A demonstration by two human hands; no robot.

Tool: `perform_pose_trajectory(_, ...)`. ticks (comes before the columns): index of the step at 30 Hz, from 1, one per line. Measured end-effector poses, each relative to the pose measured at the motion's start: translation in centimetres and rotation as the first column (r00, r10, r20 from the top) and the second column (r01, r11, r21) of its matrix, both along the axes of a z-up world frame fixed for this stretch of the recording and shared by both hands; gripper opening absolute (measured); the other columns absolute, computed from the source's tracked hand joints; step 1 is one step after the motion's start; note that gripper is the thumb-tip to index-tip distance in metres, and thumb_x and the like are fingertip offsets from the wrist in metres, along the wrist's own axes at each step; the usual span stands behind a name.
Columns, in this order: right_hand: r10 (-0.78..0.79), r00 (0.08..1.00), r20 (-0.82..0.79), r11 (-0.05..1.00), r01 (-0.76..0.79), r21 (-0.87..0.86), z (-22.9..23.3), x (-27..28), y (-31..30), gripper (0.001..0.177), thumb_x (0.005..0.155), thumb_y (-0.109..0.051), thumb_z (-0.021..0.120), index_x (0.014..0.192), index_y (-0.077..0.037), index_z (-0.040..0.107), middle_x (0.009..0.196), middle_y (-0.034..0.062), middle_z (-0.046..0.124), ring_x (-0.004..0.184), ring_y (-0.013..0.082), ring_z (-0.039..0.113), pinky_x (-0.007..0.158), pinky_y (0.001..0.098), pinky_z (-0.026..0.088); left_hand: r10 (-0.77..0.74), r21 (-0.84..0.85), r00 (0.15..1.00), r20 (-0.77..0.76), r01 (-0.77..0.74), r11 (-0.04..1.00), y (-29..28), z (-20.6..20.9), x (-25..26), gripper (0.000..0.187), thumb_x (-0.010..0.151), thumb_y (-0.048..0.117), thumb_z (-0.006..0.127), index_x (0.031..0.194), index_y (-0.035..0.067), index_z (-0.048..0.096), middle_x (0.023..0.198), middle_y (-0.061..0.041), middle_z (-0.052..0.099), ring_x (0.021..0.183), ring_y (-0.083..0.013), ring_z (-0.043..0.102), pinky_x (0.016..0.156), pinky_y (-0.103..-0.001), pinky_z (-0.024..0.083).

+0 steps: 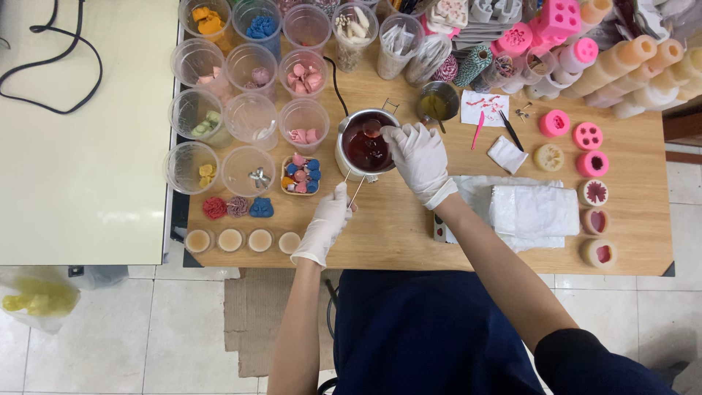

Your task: The person prepares decorative wax items by putting on gloves, stirring a pot of melted dark wax, and using tweezers to handle small wax pieces and wicks on a white cloth.

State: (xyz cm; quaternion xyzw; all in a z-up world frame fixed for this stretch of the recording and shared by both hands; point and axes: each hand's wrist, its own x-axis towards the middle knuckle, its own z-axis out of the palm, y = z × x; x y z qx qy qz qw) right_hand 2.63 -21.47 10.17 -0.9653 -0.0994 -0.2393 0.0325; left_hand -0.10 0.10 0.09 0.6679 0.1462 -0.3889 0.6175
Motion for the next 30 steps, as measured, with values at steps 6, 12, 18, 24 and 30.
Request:
perform_pose_trajectory(6, 0.092, 0.989, -0.113, 0.994, -0.098, -0.051, 0.0, 0.3, 0.4, 0.018, 0.096, -0.022, 0.074, 0.114, -0.022, 0.071, 0.087, -0.0032, 0.065, 0.082, 0.0197, 0.061, 0.067, 0.0383, 0.043, 0.019, 0.000, 1.000, -0.009, -0.019, 1.000, -0.3, 0.0, 0.0, 0.065, 0.103, 0.062, 0.037, 0.076, 0.008, 0.061, 0.055, 0.004, 0.044, 0.042, -0.0086, 0.033, 0.039, -0.028, 0.027)
perform_pose_trajectory(12, 0.105, 0.994, 0.039, 0.990, -0.101, -0.100, 0.9, 0.2, -0.1, 0.025, 0.092, -0.020, 0.075, 0.116, -0.022, 0.072, 0.089, -0.0032, 0.064, 0.084, 0.0198, 0.060, 0.070, 0.0370, 0.044, 0.010, -0.006, 1.000, -0.012, -0.010, 1.000, -0.1, 0.9, -0.1, 0.064, 0.103, 0.061, 0.037, 0.077, 0.008, 0.061, 0.055, 0.005, 0.046, 0.042, -0.0077, 0.035, 0.039, -0.027, 0.028)
perform_pose_trajectory(18, 0.121, 0.993, 0.009, 0.988, -0.120, -0.100, 1.3, 0.0, -0.3, 0.023, 0.088, -0.019, 0.074, 0.111, -0.022, 0.074, 0.086, -0.0029, 0.063, 0.080, 0.0195, 0.059, 0.073, 0.0390, 0.044, 0.010, 0.005, 1.000, -0.020, -0.010, 1.000, 0.0, 1.3, 0.0, 0.065, 0.103, 0.062, 0.037, 0.077, 0.008, 0.061, 0.055, 0.005, 0.045, 0.043, -0.0072, 0.035, 0.039, -0.026, 0.028)
perform_pose_trajectory(24, -0.057, 0.998, -0.028, 0.998, 0.056, -0.036, -0.9, 0.2, -0.2, 0.009, 0.096, -0.022, 0.073, 0.103, -0.018, 0.075, 0.077, 0.0026, 0.065, 0.078, 0.0236, 0.063, 0.073, 0.0412, 0.044, 0.027, -0.003, 0.999, -0.043, -0.027, 1.000, -0.3, 1.4, 0.0, 0.064, 0.103, 0.062, 0.037, 0.078, 0.009, 0.060, 0.055, 0.005, 0.044, 0.042, -0.0080, 0.032, 0.039, -0.027, 0.026)
perform_pose_trajectory(30, -0.193, 0.874, -0.446, 0.733, 0.430, 0.528, -1.5, 0.3, 1.2, 0.018, 0.098, -0.025, 0.065, 0.099, -0.014, 0.079, 0.077, 0.0069, 0.076, 0.068, 0.0193, 0.073, 0.075, 0.0322, 0.056, 0.021, -0.007, 0.998, -0.063, -0.022, 1.000, -0.3, 1.4, 0.0, 0.062, 0.104, 0.061, 0.038, 0.079, 0.008, 0.060, 0.056, 0.005, 0.045, 0.043, -0.0080, 0.035, 0.040, -0.027, 0.028)
